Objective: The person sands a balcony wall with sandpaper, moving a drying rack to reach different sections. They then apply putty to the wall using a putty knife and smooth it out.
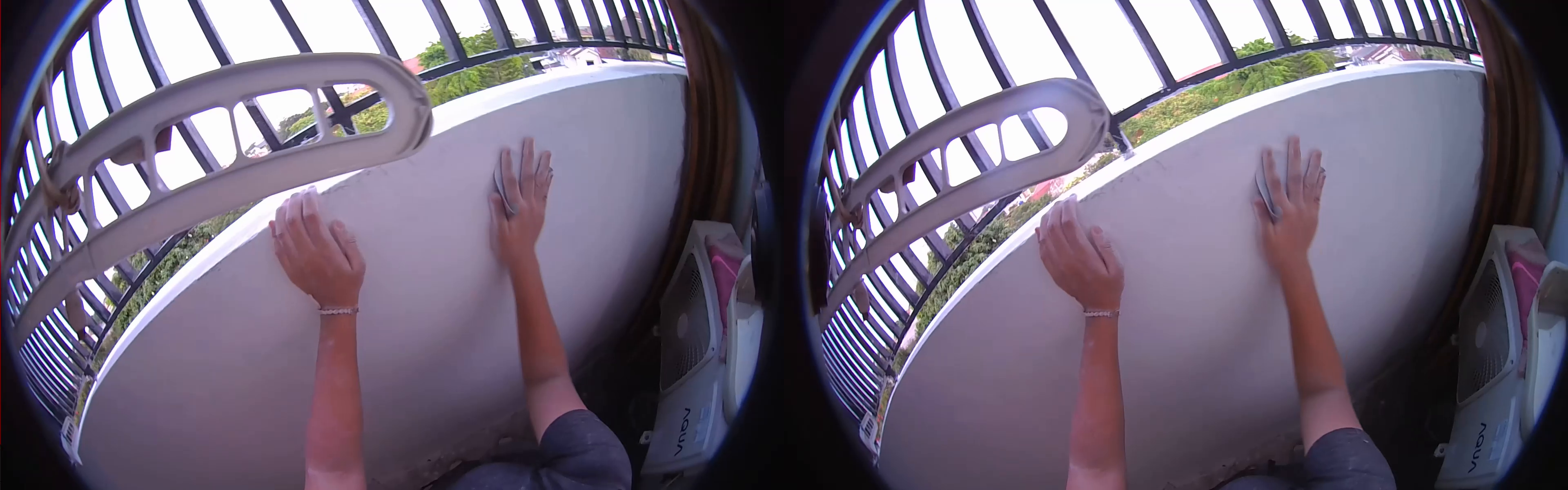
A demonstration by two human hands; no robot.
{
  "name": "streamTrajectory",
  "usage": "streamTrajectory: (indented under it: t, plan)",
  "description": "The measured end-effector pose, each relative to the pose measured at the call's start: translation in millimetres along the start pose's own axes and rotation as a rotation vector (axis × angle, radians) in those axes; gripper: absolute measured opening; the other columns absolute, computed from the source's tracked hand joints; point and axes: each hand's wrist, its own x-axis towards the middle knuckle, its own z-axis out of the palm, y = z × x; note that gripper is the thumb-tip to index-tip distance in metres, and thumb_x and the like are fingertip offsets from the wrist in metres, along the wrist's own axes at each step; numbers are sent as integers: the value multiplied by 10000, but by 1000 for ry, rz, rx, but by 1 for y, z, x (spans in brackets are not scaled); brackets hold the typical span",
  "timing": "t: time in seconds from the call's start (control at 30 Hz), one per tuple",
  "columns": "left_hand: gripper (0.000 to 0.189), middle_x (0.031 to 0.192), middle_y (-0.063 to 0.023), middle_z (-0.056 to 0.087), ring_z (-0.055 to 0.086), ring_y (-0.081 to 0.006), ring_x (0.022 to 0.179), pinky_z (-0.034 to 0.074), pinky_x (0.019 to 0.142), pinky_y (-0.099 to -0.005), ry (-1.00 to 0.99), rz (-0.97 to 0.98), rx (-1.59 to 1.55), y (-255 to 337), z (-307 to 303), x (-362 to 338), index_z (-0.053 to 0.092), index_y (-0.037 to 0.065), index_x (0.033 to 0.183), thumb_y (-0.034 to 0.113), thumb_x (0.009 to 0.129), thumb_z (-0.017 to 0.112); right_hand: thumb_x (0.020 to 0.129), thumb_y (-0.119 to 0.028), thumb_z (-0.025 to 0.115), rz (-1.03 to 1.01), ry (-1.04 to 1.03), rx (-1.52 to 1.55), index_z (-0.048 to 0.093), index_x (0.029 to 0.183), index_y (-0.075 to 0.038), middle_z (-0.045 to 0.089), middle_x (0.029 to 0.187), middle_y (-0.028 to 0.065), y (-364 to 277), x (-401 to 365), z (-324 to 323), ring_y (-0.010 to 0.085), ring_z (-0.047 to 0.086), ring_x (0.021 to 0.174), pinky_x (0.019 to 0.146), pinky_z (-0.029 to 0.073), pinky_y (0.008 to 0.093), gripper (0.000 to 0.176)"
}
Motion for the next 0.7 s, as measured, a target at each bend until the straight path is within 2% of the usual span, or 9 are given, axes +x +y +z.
streamTrajectory:
  t: [0.03, 0.13, 0.27, 0.33, 0.4, 0.47, 0.53, 0.63, 0.7]
  plan:
    - [481, 1277, -144, 544, 480, -337, 1261, 307, 1122, -507, -4, -1, 13, 0, 0, 0, 526, 45, 1323, 236, 886, 464, 893, -356, 578, 113, 24, -33, 417, 1498, -305, 240, 1625, 64, -15, 7, 5, 456, 151, 1478, 1183, 142, 594, 628]
    - [490, 1287, -140, 540, 471, -338, 1277, 307, 1124, -510, 0, -3, 15, -1, 0, -1, 525, 49, 1328, 234, 877, 469, 864, -330, 603, 115, -78, -93, 372, 1520, -310, 217, 1633, 56, -70, 19, 13, 459, 134, 1480, 1187, 128, 598, 695]
    - [498, 1288, -138, 538, 468, -342, 1278, 305, 1124, -511, -10, -6, 5, -1, 1, -5, 523, 51, 1331, 239, 873, 470, 805, -324, 648, -271, -269, -31, 375, 1507, -356, 264, 1618, 9, -82, 3, 0, 421, 174, 1483, 1185, 155, 599, 754]
    - [497, 1285, -137, 538, 470, -343, 1274, 304, 1122, -511, -8, 0, 4, -1, 3, -9, 523, 53, 1331, 238, 873, 467, 779, -313, 665, -552, -368, -14, 403, 1487, -378, 289, 1608, -16, -46, -19, 0, 399, 196, 1484, 1183, 176, 594, 757]
    - [497, 1284, -136, 538, 471, -345, 1271, 303, 1122, -512, -1, -9, 4, -3, 7, -14, 523, 53, 1331, 240, 874, 464, 799, -300, 663, -690, -422, 37, 429, 1464, -403, 308, 1598, -38, 5, -32, 1, 374, 234, 1478, 1179, 200, 588, 713]
    - [499, 1284, -136, 537, 471, -346, 1270, 302, 1122, -513, 4, -12, -3, -2, 6, -12, 522, 53, 1331, 244, 875, 460, 846, -267, 623, -580, -354, -46, 431, 1469, -390, 295, 1606, -14, 55, -18, -6, 380, 239, 1473, 1185, 184, 581, 663]
    - [503, 1286, -136, 536, 470, -345, 1273, 302, 1122, -512, 7, -11, 20, -3, 5, -11, 521, 52, 1334, 264, 885, 444, 890, -237, 586, -223, -171, -116, 438, 1474, -350, 281, 1612, 16, 65, 12, -19, 396, 224, 1471, 1191, 164, 580, 612]
    - [512, 1276, -140, 537, 468, -351, 1273, 303, 1120, -509, 10, -6, 33, -2, 4, -12, 518, 48, 1339, 299, 907, 409, 915, -188, 555, 104, 102, -145, 459, 1470, -290, 274, 1612, 50, 23, 38, 1, 412, 191, 1476, 1201, 131, 568, 572]
    - [522, 1287, -144, 534, 461, -359, 1282, 303, 1120, -509, 12, -15, 15, -2, 3, -10, 514, 43, 1346, 320, 923, 385, 897, -208, 600, 52, 84, -38, 486, 1453, -248, 297, 1599, 77, -18, 42, 19, 445, 185, 1467, 1209, 117, 551, 569]
